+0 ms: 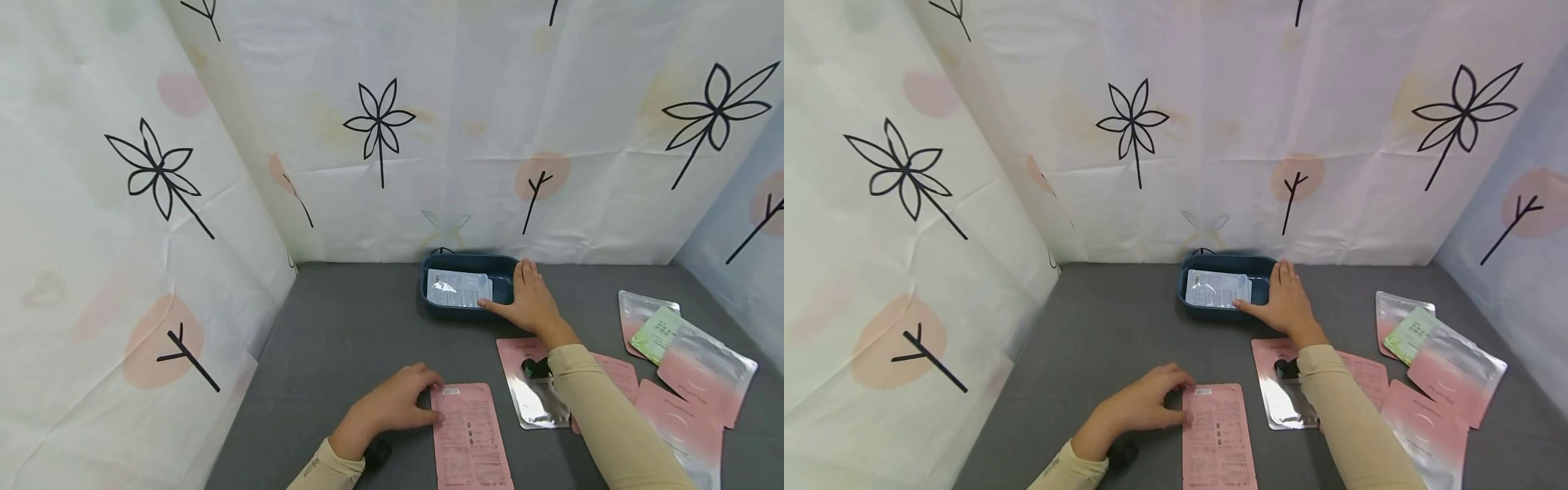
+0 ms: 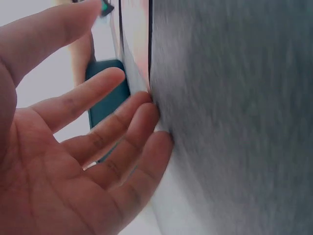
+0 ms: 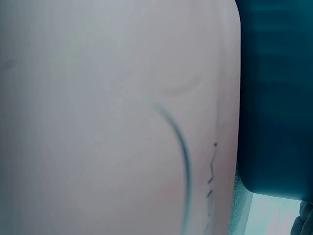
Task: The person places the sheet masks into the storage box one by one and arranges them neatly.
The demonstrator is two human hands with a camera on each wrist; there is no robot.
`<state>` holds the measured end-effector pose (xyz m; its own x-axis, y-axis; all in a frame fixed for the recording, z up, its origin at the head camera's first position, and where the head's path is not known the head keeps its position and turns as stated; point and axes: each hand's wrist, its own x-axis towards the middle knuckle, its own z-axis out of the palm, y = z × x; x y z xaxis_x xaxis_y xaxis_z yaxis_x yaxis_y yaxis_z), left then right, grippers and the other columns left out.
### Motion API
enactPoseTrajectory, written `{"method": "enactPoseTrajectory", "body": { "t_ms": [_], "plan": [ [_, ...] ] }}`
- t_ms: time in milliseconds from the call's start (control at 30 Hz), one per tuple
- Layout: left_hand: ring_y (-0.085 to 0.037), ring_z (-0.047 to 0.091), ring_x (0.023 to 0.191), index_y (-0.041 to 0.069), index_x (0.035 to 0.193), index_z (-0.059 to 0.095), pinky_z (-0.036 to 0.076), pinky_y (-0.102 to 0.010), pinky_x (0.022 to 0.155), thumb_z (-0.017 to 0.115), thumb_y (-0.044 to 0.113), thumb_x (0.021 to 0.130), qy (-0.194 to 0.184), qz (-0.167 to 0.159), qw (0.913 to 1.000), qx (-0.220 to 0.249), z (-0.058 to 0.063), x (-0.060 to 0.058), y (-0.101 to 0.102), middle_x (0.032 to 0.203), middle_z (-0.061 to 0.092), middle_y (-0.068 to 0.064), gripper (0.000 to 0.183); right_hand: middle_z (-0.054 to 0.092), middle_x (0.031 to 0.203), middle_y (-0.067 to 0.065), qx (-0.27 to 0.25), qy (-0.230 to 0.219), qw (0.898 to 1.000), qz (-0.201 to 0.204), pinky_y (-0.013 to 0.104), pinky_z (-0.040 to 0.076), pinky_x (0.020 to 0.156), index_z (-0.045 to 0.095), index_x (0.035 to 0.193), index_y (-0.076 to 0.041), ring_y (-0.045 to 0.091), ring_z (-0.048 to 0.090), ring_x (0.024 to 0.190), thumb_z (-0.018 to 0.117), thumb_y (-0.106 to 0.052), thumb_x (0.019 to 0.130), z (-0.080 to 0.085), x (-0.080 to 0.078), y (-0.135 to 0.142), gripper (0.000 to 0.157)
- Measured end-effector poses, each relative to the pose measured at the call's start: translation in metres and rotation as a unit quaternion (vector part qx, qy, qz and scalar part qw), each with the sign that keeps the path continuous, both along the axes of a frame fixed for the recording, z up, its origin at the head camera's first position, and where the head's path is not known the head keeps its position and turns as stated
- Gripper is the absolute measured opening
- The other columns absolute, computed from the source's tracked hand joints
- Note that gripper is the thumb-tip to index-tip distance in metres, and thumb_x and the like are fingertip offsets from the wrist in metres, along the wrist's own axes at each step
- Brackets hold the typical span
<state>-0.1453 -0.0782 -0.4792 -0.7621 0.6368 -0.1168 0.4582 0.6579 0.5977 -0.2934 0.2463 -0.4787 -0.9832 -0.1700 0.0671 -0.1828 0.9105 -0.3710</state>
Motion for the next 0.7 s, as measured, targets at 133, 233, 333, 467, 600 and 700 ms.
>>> {"method": "enactPoseTrajectory", "body": {
  "t_ms": [133, 233, 333, 467, 600, 700],
  "plan": [
    [-0.003, 0.050, 0.100, 0.021, 0.130, 0.072, 0.052, -0.019, 0.088, 0.091, 0.037, 0.084, 0.013, -0.004, 0.9997, -0.022, 0.003, 0.008, 0.005, 0.115, 0.059, 0.007, 0.053, -0.002, 0.174, 0.035, 0.002, -0.001, 1.000, 0.000, 0.067, 0.007, 0.131, 0.002, 0.164, 0.015, 0.052, -0.001, 0.163, 0.061, -0.081, 0.089, 0.000, 0.000, 0.000, 0.135],
    [-0.003, 0.048, 0.099, 0.021, 0.128, 0.072, 0.051, -0.019, 0.086, 0.095, 0.036, 0.080, 0.017, 0.000, 0.9994, -0.031, 0.003, 0.011, 0.007, 0.112, 0.058, 0.007, 0.055, -0.002, 0.174, 0.035, 0.003, -0.004, 1.000, 0.000, 0.067, 0.006, 0.131, 0.002, 0.164, 0.014, 0.052, -0.002, 0.163, 0.060, -0.082, 0.089, 0.000, 0.000, 0.000, 0.135],
    [-0.003, 0.048, 0.099, 0.022, 0.128, 0.072, 0.051, -0.018, 0.085, 0.095, 0.036, 0.080, 0.018, 0.002, 0.9991, -0.038, 0.002, 0.013, 0.009, 0.112, 0.058, 0.008, 0.055, -0.003, 0.174, 0.034, 0.003, -0.007, 1.000, 0.000, 0.067, 0.005, 0.131, 0.001, 0.164, 0.014, 0.052, -0.002, 0.163, 0.060, -0.082, 0.089, -0.001, 0.000, 0.000, 0.135],
    [-0.003, 0.049, 0.098, 0.021, 0.130, 0.072, 0.051, -0.019, 0.084, 0.094, 0.039, 0.081, 0.025, 0.010, 0.9988, -0.041, 0.000, 0.014, 0.012, 0.113, 0.058, 0.008, 0.057, -0.003, 0.175, 0.034, 0.000, -0.004, 1.000, -0.001, 0.066, 0.006, 0.131, 0.002, 0.164, 0.014, 0.052, -0.002, 0.163, 0.060, -0.082, 0.089, -0.001, 0.000, 0.000, 0.135],
    [-0.006, 0.047, 0.101, 0.019, 0.133, 0.070, 0.052, -0.022, 0.085, 0.096, 0.043, 0.077, 0.023, 0.023, 0.9987, -0.038, -0.001, 0.016, 0.016, 0.117, 0.056, 0.005, 0.066, -0.003, 0.175, 0.034, -0.002, -0.004, 1.000, 0.000, 0.066, 0.005, 0.131, 0.002, 0.164, 0.014, 0.051, -0.003, 0.163, 0.060, -0.082, 0.089, -0.001, 0.000, 0.000, 0.136],
    [-0.008, 0.044, 0.101, 0.018, 0.136, 0.068, 0.051, -0.022, 0.085, 0.097, 0.045, 0.075, 0.026, 0.024, 0.9986, -0.038, -0.001, 0.016, 0.019, 0.119, 0.055, 0.003, 0.073, -0.003, 0.175, 0.033, -0.001, -0.004, 1.000, -0.001, 0.066, 0.005, 0.131, 0.002, 0.164, 0.013, 0.051, -0.003, 0.163, 0.060, -0.082, 0.089, -0.002, -0.001, 0.001, 0.135]
  ]
}}
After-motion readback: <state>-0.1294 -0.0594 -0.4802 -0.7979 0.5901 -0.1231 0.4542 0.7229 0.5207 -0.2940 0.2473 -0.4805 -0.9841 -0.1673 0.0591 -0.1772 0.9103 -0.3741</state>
